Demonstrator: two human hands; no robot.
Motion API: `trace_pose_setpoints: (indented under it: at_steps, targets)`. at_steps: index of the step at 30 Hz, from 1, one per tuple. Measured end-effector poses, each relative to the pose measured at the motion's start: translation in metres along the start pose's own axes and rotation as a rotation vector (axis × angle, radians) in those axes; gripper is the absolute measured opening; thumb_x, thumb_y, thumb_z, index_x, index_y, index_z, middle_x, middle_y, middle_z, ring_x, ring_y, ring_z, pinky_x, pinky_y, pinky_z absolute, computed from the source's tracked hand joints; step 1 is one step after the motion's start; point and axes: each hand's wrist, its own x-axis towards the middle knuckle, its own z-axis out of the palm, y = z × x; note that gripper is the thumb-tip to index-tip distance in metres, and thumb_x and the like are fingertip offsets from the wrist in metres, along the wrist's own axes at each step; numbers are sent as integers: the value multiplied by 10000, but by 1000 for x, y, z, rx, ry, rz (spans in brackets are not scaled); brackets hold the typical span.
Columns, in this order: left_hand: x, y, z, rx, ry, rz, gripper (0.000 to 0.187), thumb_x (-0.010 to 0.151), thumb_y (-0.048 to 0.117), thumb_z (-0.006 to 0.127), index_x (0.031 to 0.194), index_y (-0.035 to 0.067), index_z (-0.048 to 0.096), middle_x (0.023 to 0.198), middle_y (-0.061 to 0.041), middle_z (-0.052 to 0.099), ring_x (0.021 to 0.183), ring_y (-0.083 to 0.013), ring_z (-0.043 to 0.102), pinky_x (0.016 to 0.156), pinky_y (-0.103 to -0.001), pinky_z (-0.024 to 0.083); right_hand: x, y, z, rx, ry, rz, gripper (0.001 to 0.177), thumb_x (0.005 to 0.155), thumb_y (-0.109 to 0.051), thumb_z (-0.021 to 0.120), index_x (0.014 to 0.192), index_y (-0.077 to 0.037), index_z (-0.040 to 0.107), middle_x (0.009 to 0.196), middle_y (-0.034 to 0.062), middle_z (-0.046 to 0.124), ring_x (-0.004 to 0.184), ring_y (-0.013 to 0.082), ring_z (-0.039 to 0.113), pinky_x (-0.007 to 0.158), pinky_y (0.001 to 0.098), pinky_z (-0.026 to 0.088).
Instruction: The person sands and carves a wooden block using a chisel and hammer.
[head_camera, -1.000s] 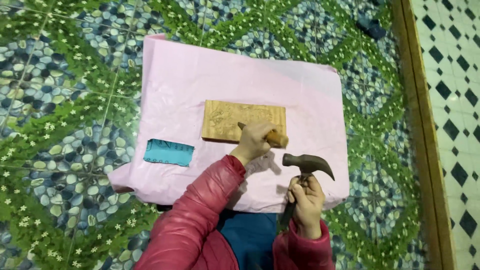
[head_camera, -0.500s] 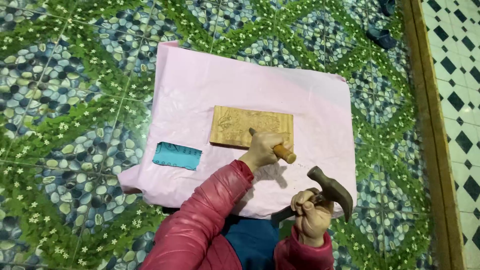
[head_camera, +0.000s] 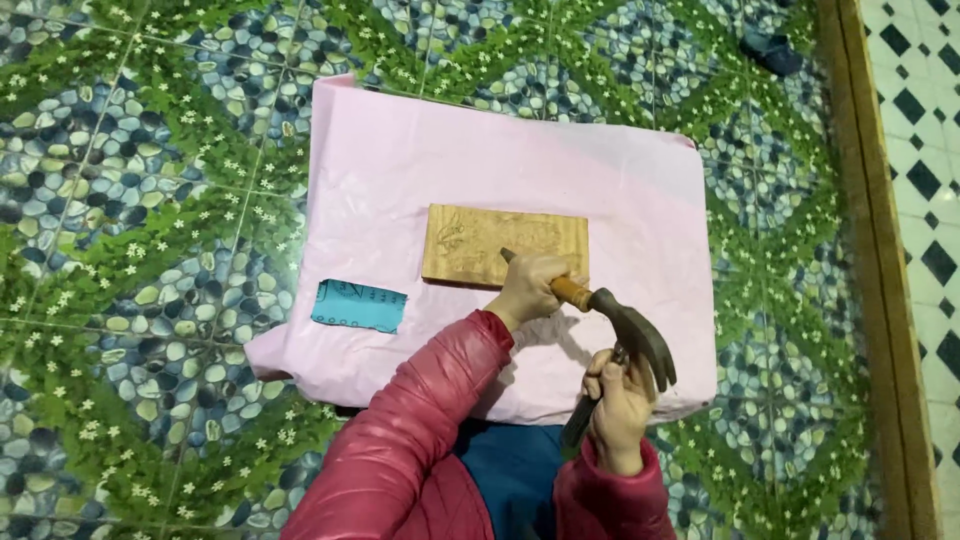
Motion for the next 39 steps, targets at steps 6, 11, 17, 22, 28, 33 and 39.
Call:
trace_pose_setpoints:
  at_steps: [6, 11, 17, 22, 28, 33, 39]
  targets:
    - [-28, -42, 23, -125, 10, -52, 243, 743, 200, 759, 671, 181, 527, 605, -29, 500, 587, -300, 616, 548, -355, 500, 18, -8, -19, 28, -39, -8, 527, 994, 3, 491, 1514, -21, 414, 691, 143, 519, 476, 115, 387, 416, 155, 391]
    - [18, -81, 18, -115, -58, -149, 215, 733, 158, 753, 666, 220, 558, 619, 40, 566, 634, -255, 654, 608, -316, 524, 71, -4, -37, -186, 13, 107, 559, 974, 80, 481, 1515, -48, 428, 760, 107, 573, 433, 73, 442, 385, 160, 378]
    - [58, -93, -19, 380, -350, -231, 76, 731, 172, 720, 784, 131, 684, 703, -90, 636, 720, -355, 696, 618, -464, 588, 88, 42, -21, -248, 110, 274, 597, 934, 100, 479, 1507, -65, 447, 770, 33, 558, 416, 35, 410, 335, 151, 360]
    - [23, -134, 9, 686, -439, -224, 239, 605, 291, 817, 818, 219, 734, 732, -13, 652, 833, -277, 661, 680, -426, 582, 84, 72, -44, -228, 165, 384, 607, 982, 57, 437, 1556, -133, 381, 729, 104, 536, 394, 110, 411, 277, 236, 371]
    - [5, -128, 15, 637, -443, -267, 244, 605, 266, 831, 827, 216, 742, 732, -11, 660, 845, -263, 646, 715, -396, 577, 69, 62, -53, -201, 158, 436, 637, 977, 66, 432, 1574, -129, 331, 735, 102, 509, 417, 106, 413, 294, 240, 394]
    - [-27, -131, 28, 602, -361, -183, 233, 575, 264, 799, 783, 225, 702, 677, -2, 605, 765, -250, 622, 663, -382, 560, 50, 77, -79, -198, 131, 438, 648, 985, 56, 450, 1583, -149, 309, 762, 120, 515, 418, 113, 430, 303, 235, 415]
    - [-29, -125, 26, 601, -274, -140, 178, 581, 200, 712, 757, 217, 701, 636, -12, 571, 687, -266, 601, 599, -387, 532, 51, 69, -77, -205, 106, 398, 632, 988, 72, 426, 1579, -135, 342, 737, 105, 509, 405, 97, 425, 295, 224, 417]
